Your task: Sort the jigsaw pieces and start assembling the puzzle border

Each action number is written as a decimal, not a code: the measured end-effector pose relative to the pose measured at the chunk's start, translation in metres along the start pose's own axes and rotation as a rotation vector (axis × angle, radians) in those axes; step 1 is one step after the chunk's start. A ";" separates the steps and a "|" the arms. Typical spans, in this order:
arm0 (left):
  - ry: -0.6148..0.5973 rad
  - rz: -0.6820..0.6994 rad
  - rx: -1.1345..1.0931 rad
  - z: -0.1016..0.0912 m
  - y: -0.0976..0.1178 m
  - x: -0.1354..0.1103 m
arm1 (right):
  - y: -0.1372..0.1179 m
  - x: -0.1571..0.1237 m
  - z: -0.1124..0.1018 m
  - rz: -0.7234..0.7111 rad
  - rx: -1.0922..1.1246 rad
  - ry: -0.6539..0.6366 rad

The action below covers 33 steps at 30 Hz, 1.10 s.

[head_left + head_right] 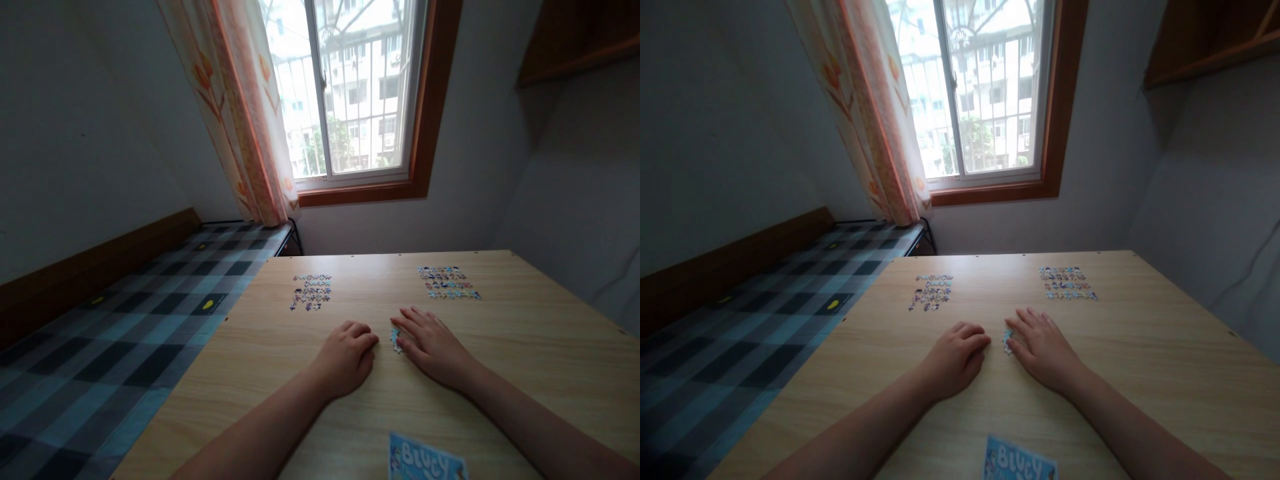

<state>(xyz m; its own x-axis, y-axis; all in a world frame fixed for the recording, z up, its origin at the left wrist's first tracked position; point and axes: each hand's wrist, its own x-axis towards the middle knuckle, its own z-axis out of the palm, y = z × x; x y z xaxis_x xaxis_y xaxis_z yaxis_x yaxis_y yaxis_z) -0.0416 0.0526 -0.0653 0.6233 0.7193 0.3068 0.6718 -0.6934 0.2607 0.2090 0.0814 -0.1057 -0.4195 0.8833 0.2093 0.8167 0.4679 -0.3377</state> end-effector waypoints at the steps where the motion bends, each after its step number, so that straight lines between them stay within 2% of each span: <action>1: 0.001 0.000 -0.001 0.000 0.000 0.000 | 0.001 0.000 0.001 0.003 0.005 0.004; 12: 0.011 0.033 0.052 -0.004 0.005 0.001 | -0.003 0.004 -0.005 0.021 0.046 0.008; 16: 0.074 -0.061 0.082 -0.012 -0.002 0.008 | -0.002 0.005 -0.004 0.021 0.061 0.008; 20: 0.085 -0.270 0.168 -0.039 -0.038 0.026 | 0.001 0.007 -0.002 0.020 0.073 0.013; 23: 0.180 -0.607 0.266 -0.068 -0.078 0.042 | 0.000 0.007 -0.003 0.024 0.085 0.010; 26: 0.252 -0.775 0.311 -0.088 -0.112 0.049 | -0.001 0.007 -0.005 0.028 0.087 0.009; 29: 0.277 -0.867 0.348 -0.085 -0.131 0.046 | -0.001 0.007 -0.005 0.024 0.089 0.015; 33: 0.258 -0.882 0.407 -0.065 -0.134 0.036 | 0.000 0.008 -0.005 0.031 0.087 0.020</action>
<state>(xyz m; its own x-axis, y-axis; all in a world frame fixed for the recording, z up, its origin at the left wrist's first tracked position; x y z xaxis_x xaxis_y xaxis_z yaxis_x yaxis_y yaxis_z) -0.1353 0.1685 -0.0300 -0.2361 0.9038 0.3569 0.9676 0.1847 0.1725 0.2070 0.0886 -0.0995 -0.3860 0.8970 0.2156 0.7912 0.4421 -0.4226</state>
